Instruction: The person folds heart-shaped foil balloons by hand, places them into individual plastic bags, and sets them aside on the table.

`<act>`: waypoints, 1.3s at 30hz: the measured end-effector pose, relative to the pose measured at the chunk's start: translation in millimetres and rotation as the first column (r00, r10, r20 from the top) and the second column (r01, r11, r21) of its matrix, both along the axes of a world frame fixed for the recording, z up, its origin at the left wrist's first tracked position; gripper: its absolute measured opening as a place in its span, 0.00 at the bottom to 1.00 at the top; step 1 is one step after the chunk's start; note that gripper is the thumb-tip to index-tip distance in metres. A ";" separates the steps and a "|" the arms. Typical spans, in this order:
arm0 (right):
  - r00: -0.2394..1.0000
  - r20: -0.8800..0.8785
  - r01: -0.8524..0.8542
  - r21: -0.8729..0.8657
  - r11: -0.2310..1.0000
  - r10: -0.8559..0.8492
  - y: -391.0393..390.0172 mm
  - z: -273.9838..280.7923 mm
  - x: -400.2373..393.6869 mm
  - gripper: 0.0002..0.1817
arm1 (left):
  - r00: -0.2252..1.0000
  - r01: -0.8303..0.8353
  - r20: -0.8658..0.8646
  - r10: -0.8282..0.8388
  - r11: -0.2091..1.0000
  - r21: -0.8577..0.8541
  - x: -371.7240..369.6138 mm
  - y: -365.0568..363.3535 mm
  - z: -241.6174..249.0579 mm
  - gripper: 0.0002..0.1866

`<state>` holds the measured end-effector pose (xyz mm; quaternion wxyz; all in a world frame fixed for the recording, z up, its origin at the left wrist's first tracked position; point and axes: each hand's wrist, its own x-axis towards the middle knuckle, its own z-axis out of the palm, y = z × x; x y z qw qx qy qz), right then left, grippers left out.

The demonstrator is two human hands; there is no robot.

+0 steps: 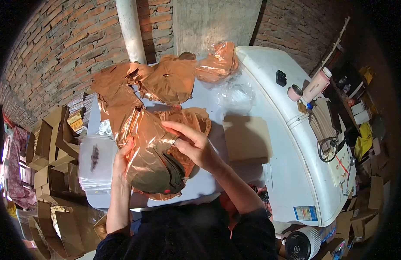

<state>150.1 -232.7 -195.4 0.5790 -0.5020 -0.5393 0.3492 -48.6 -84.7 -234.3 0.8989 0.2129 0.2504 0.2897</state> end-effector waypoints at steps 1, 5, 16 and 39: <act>1.000 -0.012 0.007 -0.047 0.999 -0.007 -3.3 5.5 -1.3 0.28 | 1.000 0.001 -0.029 0.000 1.000 0.026 -1.8 -0.6 2.1 0.13; 0.995 -0.096 0.006 -0.037 0.999 -0.010 0.4 -3.4 0.5 0.28 | 0.996 -0.060 -0.059 0.063 0.997 0.049 -1.8 5.0 -4.7 0.13; 1.000 -0.020 0.015 0.102 0.995 -0.013 -2.1 2.7 -5.3 0.26 | 0.996 -0.090 0.013 0.089 0.985 0.150 2.2 -1.7 5.8 0.12; 0.958 0.233 0.106 0.254 0.961 -0.167 -0.7 -3.4 -1.4 0.26 | 0.984 -0.082 -0.117 0.132 0.931 0.356 6.8 3.0 18.0 0.13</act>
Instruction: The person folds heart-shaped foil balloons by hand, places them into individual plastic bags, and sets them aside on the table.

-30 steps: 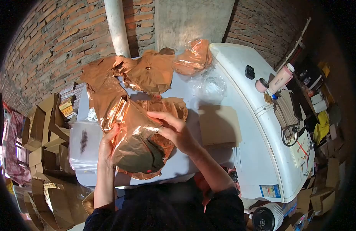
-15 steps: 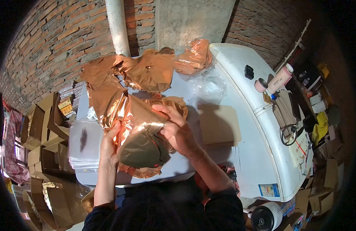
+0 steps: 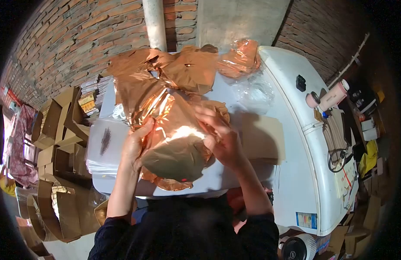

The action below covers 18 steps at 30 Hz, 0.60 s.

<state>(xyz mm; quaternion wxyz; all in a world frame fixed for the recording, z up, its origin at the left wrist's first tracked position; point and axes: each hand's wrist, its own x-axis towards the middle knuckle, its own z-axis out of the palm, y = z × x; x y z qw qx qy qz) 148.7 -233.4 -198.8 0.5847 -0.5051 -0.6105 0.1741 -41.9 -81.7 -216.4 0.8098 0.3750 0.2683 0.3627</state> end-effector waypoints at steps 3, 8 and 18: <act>0.970 0.226 0.071 0.099 0.993 -0.092 2.2 -4.0 4.2 0.30 | 0.999 0.019 -0.028 -0.019 1.000 0.022 2.2 -1.3 -0.8 0.12; 0.812 0.526 0.198 0.159 0.967 -0.252 -8.9 21.9 -6.5 0.41 | 0.997 0.067 -0.045 -0.067 0.998 0.018 3.5 -13.4 24.1 0.11; 0.828 0.454 0.248 0.230 0.941 -0.330 0.9 -17.0 0.1 0.27 | 0.951 0.228 -0.270 -0.152 0.933 0.279 9.2 -18.8 40.6 0.09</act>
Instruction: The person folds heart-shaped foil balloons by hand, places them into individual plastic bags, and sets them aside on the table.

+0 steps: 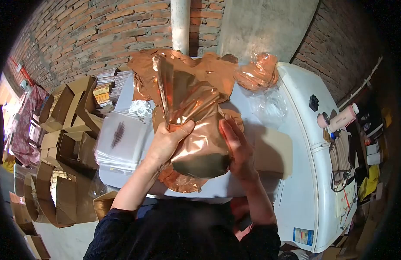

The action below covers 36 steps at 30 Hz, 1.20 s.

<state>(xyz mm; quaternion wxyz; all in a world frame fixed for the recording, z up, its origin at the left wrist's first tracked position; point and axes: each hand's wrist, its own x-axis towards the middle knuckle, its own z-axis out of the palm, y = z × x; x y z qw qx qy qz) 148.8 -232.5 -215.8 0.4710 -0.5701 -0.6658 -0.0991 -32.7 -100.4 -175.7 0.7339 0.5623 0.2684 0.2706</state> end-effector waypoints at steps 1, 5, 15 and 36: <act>0.998 -0.055 -0.011 -0.006 1.000 0.011 -0.2 -3.1 0.7 0.26 | 0.997 0.042 -0.065 -0.041 0.999 0.010 -1.8 0.7 2.5 0.10; 0.910 -0.415 -0.045 -0.089 0.995 0.004 -6.2 -23.2 4.0 0.23 | 0.970 0.062 0.240 -0.029 0.990 -0.131 8.0 -5.9 0.7 0.23; 0.660 -0.751 -0.134 -0.123 0.983 -0.004 -19.5 -41.7 26.6 0.21 | 0.893 0.313 0.424 -0.151 0.885 -0.344 3.0 -16.5 3.7 0.34; 0.811 -0.545 0.107 -0.218 0.970 -0.212 -108.5 2.8 12.0 0.23 | 0.789 0.606 0.419 -0.450 0.685 -0.405 19.2 -58.2 -56.1 0.33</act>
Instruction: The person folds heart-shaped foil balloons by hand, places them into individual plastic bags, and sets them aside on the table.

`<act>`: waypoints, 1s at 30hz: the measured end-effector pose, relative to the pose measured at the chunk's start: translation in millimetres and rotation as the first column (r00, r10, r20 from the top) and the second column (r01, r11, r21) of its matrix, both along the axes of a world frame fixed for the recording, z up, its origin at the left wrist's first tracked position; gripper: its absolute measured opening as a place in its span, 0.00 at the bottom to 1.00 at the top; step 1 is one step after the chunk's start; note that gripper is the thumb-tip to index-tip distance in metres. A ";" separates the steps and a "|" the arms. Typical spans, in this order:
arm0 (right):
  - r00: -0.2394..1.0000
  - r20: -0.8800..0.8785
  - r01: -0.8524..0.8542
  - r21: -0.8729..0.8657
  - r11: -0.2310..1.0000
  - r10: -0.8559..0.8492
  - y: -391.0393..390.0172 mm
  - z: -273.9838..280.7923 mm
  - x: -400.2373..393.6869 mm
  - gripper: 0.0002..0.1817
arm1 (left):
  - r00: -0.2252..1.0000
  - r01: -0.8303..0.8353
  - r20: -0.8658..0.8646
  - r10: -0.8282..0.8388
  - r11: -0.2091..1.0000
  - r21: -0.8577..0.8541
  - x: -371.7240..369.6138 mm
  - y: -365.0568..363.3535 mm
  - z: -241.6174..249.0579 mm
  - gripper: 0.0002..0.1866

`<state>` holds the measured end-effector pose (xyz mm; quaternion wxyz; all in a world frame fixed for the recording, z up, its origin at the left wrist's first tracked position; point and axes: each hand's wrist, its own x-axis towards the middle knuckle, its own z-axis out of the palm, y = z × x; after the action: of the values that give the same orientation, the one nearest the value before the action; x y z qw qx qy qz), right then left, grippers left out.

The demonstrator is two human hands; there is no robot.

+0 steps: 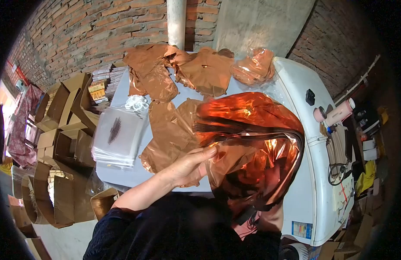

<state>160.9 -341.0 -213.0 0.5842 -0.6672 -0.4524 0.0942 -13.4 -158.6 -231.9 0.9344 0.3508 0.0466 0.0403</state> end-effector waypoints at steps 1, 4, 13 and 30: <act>1.000 -0.002 0.000 -0.001 1.000 0.000 -2.2 -0.2 -0.3 0.23 | 1.000 0.026 0.012 -0.026 1.000 0.008 -0.6 -0.1 -1.8 0.34; 1.000 -0.002 0.005 0.004 1.000 -0.005 -5.6 -0.1 -2.4 0.23 | 0.999 0.001 -0.053 -0.003 0.999 -0.033 1.1 -4.3 -6.1 0.27; 1.000 -0.018 0.012 0.059 0.998 -0.011 -6.8 10.5 5.0 0.24 | 0.896 -0.284 -0.018 0.444 0.602 0.746 -18.7 37.8 -3.9 0.14; 0.986 -0.123 -0.090 0.177 0.980 0.112 40.2 2.4 13.1 0.25 | 0.975 -0.220 0.221 0.004 -0.105 0.970 21.3 68.1 109.9 0.51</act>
<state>174.0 -300.7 -210.6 0.6624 -0.5830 -0.4525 0.1286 7.9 -90.6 -122.0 0.3622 0.9166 -0.0376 0.1653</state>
